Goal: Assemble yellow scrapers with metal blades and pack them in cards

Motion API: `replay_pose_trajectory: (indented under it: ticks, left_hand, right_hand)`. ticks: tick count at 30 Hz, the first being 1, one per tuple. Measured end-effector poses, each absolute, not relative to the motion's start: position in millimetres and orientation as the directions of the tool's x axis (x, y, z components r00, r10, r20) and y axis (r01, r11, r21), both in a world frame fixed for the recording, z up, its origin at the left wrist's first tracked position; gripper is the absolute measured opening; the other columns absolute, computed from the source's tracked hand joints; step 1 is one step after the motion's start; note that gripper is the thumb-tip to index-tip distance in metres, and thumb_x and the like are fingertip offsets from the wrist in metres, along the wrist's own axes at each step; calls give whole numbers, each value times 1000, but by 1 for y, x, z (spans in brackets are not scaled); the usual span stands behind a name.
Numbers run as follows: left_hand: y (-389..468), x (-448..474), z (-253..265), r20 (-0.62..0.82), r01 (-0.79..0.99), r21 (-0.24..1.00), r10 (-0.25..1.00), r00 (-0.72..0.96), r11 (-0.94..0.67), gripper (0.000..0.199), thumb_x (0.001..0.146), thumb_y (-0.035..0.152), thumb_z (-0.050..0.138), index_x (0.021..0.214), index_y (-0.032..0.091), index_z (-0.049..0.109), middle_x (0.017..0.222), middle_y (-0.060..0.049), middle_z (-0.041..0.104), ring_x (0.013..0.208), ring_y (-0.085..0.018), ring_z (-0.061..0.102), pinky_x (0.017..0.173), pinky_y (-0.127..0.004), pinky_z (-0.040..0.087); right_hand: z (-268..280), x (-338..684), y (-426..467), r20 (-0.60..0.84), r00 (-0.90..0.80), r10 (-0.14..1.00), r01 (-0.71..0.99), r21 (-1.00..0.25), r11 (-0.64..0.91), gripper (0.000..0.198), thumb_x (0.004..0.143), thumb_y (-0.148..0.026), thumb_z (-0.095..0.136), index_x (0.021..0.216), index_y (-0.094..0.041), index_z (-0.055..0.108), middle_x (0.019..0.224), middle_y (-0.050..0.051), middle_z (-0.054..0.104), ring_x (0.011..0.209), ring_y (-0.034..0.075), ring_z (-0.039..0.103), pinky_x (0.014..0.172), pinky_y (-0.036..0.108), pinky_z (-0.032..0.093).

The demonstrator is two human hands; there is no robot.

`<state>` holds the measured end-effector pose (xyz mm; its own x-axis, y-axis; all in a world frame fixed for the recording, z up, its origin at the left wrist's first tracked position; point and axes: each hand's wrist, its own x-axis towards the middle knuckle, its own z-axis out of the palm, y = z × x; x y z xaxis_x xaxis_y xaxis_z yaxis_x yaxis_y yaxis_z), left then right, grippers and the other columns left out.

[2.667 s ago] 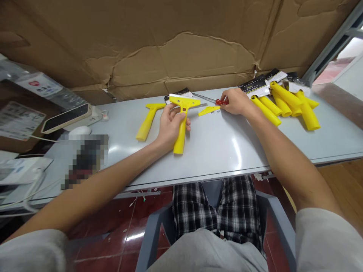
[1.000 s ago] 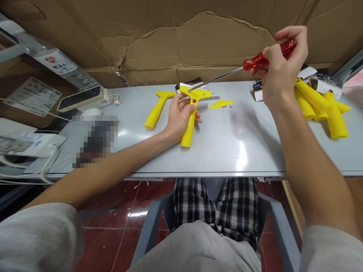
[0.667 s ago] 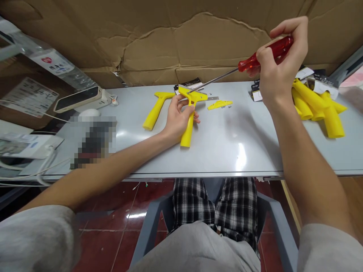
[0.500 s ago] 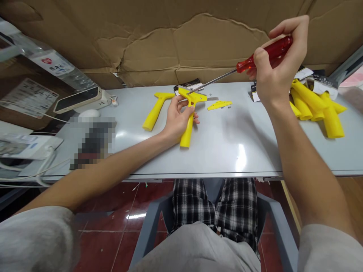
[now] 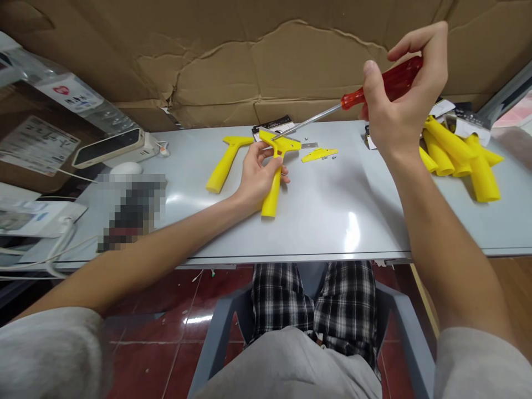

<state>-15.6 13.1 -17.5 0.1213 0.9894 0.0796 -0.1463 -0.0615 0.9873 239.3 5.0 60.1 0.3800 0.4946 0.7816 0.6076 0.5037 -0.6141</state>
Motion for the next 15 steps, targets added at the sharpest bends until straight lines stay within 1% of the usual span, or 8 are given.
replay_pose_trajectory:
  ticks: [2, 4, 6, 9, 11, 13, 14, 15]
  left_hand:
    - [13, -16, -17, 80, -146, 987, 989, 122, -62, 31, 97, 13, 69, 119, 28, 54, 135, -8, 66, 67, -10, 66, 56, -27, 64]
    - [13, -17, -17, 85, -147, 987, 989, 125, -66, 29, 96, 14, 70, 117, 28, 54, 135, -8, 65, 67, -10, 66, 56, -27, 63]
    - [13, -17, -18, 92, -149, 986, 988, 126, -73, 30, 95, 15, 72, 116, 28, 55, 133, -8, 66, 67, -10, 66, 56, -28, 63]
    - [14, -16, -18, 96, -152, 985, 988, 120, -78, 31, 95, 15, 74, 117, 28, 56, 134, -9, 66, 67, -9, 66, 55, -27, 63]
    - [13, -16, -17, 95, -147, 986, 989, 116, -77, 31, 95, 15, 73, 118, 27, 57, 136, -9, 66, 67, -9, 66, 54, -26, 62]
    - [13, -16, -17, 96, -138, 987, 989, 114, -80, 30, 95, 16, 74, 118, 28, 57, 136, -9, 67, 68, -10, 66, 54, -25, 61]
    - [13, -16, -17, 100, -134, 987, 988, 117, -84, 30, 95, 17, 75, 117, 28, 58, 135, -9, 67, 69, -11, 67, 54, -25, 61]
    - [14, -16, -17, 105, -133, 987, 987, 121, -88, 31, 94, 18, 76, 117, 28, 58, 134, -9, 67, 70, -11, 67, 54, -26, 61]
  right_hand:
    - [59, 238, 7, 855, 359, 375, 682, -515, 520, 38, 91, -68, 76, 93, -33, 61, 108, -1, 57, 73, 9, 53, 70, 33, 57]
    - [59, 235, 8, 873, 343, 346, 677, -485, 553, 38, 97, -67, 70, 95, -29, 61, 105, -2, 56, 71, 5, 49, 75, 30, 56]
    - [58, 232, 6, 866, 340, 367, 664, -497, 558, 37, 97, -68, 68, 100, -31, 60, 111, -1, 57, 85, 8, 59, 80, 30, 59]
    - [59, 229, -1, 778, 374, 504, 628, -613, 480, 37, 88, -64, 76, 112, -42, 57, 123, -3, 59, 108, 14, 67, 76, 29, 65]
    - [60, 229, -4, 738, 390, 551, 605, -656, 450, 39, 86, -61, 78, 114, -46, 56, 127, -4, 58, 104, 14, 68, 69, 30, 64]
    - [60, 233, -3, 766, 379, 519, 613, -628, 479, 38, 86, -59, 79, 110, -43, 56, 126, -4, 56, 101, 14, 68, 69, 32, 64]
    - [60, 235, -2, 778, 383, 498, 608, -618, 498, 38, 86, -59, 80, 107, -40, 54, 126, -3, 55, 105, 15, 68, 71, 32, 65]
    - [60, 239, 1, 759, 384, 525, 579, -641, 504, 39, 88, -60, 78, 108, -39, 52, 128, -3, 53, 114, 15, 67, 75, 32, 66]
